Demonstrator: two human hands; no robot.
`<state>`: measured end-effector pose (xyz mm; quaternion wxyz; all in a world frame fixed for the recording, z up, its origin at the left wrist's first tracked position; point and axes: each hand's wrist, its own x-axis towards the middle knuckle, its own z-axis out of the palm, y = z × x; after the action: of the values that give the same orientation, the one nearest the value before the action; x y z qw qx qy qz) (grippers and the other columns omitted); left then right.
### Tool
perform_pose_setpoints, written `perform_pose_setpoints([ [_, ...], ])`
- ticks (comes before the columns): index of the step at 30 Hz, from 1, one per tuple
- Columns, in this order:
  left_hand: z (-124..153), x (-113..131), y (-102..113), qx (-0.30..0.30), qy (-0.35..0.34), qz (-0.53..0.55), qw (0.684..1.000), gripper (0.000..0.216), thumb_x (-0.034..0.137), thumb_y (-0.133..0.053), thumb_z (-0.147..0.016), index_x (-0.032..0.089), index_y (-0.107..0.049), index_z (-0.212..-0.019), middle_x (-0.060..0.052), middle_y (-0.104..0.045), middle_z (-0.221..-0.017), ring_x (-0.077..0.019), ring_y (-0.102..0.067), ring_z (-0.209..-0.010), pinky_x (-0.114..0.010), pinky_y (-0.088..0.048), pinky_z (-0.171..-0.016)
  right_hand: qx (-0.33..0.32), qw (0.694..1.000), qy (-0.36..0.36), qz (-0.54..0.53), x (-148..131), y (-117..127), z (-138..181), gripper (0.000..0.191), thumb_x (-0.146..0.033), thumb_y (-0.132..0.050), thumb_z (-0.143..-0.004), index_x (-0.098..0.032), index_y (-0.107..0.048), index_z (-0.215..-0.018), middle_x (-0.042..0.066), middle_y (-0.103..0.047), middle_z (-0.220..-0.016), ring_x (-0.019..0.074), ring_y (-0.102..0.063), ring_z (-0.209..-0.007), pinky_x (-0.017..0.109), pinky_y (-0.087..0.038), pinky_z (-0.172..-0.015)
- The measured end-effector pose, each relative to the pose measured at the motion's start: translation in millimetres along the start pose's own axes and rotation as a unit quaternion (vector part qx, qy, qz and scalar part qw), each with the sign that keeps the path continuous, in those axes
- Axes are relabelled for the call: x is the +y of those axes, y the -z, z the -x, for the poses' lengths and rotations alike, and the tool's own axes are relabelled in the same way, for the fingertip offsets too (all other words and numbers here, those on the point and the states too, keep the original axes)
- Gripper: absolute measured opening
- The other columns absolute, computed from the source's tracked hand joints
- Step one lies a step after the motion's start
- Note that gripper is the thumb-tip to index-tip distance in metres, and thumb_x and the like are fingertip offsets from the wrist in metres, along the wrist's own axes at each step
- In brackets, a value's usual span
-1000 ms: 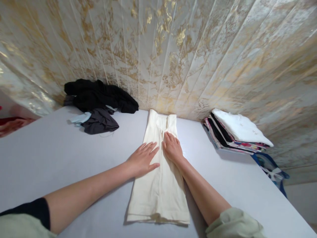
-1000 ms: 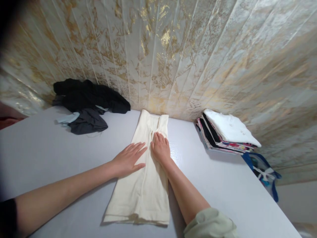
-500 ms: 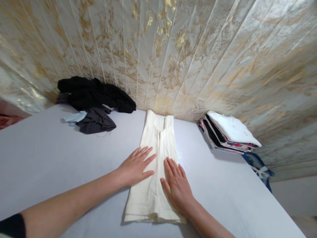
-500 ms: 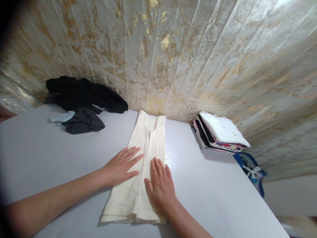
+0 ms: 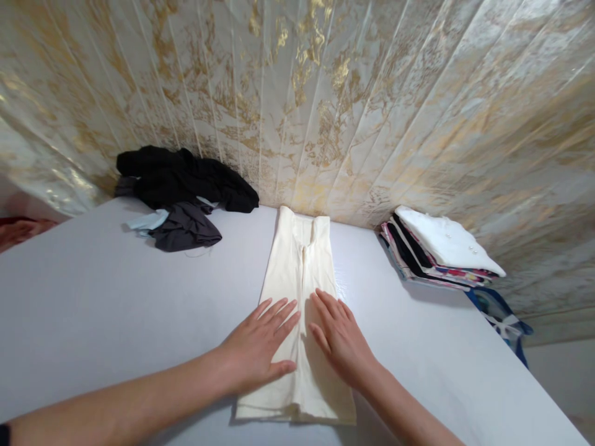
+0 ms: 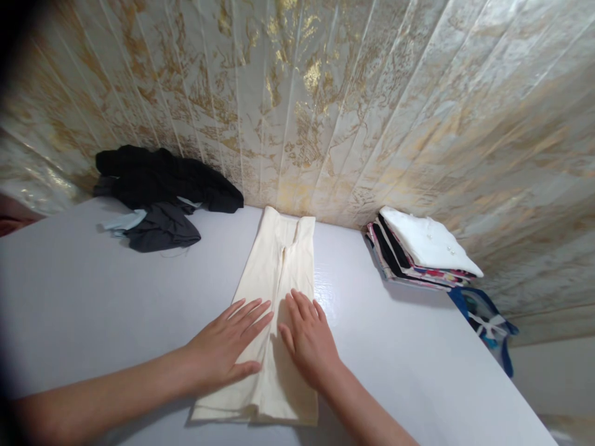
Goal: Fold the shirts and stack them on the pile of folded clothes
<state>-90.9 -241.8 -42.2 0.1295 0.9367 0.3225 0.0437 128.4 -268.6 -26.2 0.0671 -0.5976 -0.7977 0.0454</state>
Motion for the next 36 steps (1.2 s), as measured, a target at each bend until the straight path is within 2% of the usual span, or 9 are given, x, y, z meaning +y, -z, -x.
perform_pose_setpoints([
  [6,24,8,-6,-0.008,-0.017,0.011,1.000,0.072,0.060,-0.040,-0.090,0.026,-0.023,-0.151,-0.007,-0.024,-0.157,-0.0268,-0.017,-0.145,-0.048,-0.010,-0.118,0.013,0.997,0.073,-0.016,-1,1,-66,0.052,-0.033,-0.038,-0.096,-0.017,-0.036,-0.146,0.010,-0.034,-0.152,0.0214,-0.029,-0.140,0.045,-0.024,-0.114],
  [10,42,11,3,-0.005,-0.026,0.024,0.999,0.070,0.050,-0.052,-0.088,0.032,-0.024,-0.149,-0.003,-0.027,-0.156,-0.0263,-0.023,-0.143,-0.046,-0.017,-0.117,-0.011,0.993,0.114,-0.017,4,-13,-80,0.061,-0.044,-0.038,-0.096,-0.017,-0.027,-0.150,0.009,-0.028,-0.155,0.0213,-0.023,-0.143,0.045,-0.017,-0.117],
  [14,32,-3,21,0.046,-0.009,0.055,0.997,0.033,0.034,-0.044,-0.095,0.031,-0.056,-0.125,-0.001,-0.057,-0.135,-0.0190,-0.049,-0.126,-0.044,-0.021,-0.116,-0.041,0.986,0.159,-0.016,4,-15,-59,0.068,-0.050,-0.035,-0.096,-0.016,-0.018,-0.152,0.009,-0.021,-0.157,0.0215,-0.019,-0.144,0.046,-0.013,-0.117],
  [17,-3,-26,29,0.120,0.045,0.049,0.991,0.032,0.026,-0.034,-0.098,0.023,-0.060,-0.116,-0.004,-0.065,-0.121,-0.0163,-0.056,-0.115,-0.042,-0.028,-0.113,-0.061,0.981,0.182,-0.024,-2,-9,-34,0.072,-0.053,-0.036,-0.095,-0.018,-0.012,-0.153,0.008,-0.019,-0.157,0.0225,-0.017,-0.144,0.047,-0.012,-0.118],
  [19,-32,-41,28,0.148,0.061,0.030,0.987,0.034,0.027,-0.036,-0.097,0.019,-0.057,-0.122,-0.008,-0.060,-0.130,-0.0188,-0.051,-0.122,-0.040,-0.031,-0.111,-0.074,0.978,0.192,-0.036,-9,-4,-17,0.074,-0.053,-0.038,-0.095,-0.019,-0.009,-0.153,0.008,-0.018,-0.158,0.0231,-0.017,-0.145,0.048,-0.011,-0.118],
  [24,-78,-59,14,0.091,0.043,-0.007,0.995,0.049,0.040,-0.040,-0.095,0.020,-0.042,-0.140,-0.008,-0.037,-0.152,-0.0224,-0.031,-0.140,-0.041,-0.021,-0.115,-0.130,0.962,0.218,-0.095,-24,9,22,0.069,-0.051,-0.036,-0.096,-0.022,-0.010,-0.153,0.005,-0.017,-0.158,0.0222,-0.014,-0.145,0.047,-0.004,-0.119],
  [27,-80,-59,10,0.071,0.035,-0.027,0.996,0.053,0.048,-0.036,-0.096,0.024,-0.039,-0.143,-0.005,-0.030,-0.156,-0.0233,-0.024,-0.143,-0.042,-0.013,-0.117,-0.169,0.946,0.242,-0.136,-30,12,40,0.070,-0.052,-0.036,-0.096,-0.023,-0.008,-0.153,0.004,-0.017,-0.157,0.0217,-0.015,-0.145,0.046,-0.001,-0.119],
  [32,-76,-57,15,0.050,0.033,-0.042,0.997,0.054,0.050,-0.032,-0.097,0.026,-0.035,-0.145,-0.006,-0.027,-0.156,-0.0241,-0.021,-0.144,-0.042,-0.012,-0.116,-0.205,0.916,0.284,-0.198,-36,17,57,0.071,-0.051,-0.042,-0.095,-0.025,-0.010,-0.153,0.005,-0.026,-0.155,0.0207,-0.021,-0.144,0.044,-0.004,-0.119],
  [36,-75,-57,16,0.041,0.033,-0.030,0.998,0.054,0.048,-0.034,-0.096,0.026,-0.035,-0.145,-0.006,-0.028,-0.156,-0.0250,-0.021,-0.144,-0.043,-0.012,-0.116,-0.179,0.917,0.251,-0.254,-27,32,57,0.064,-0.041,-0.045,-0.096,-0.027,-0.019,-0.152,0.006,-0.036,-0.152,0.0184,-0.034,-0.139,0.040,-0.022,-0.117],
])
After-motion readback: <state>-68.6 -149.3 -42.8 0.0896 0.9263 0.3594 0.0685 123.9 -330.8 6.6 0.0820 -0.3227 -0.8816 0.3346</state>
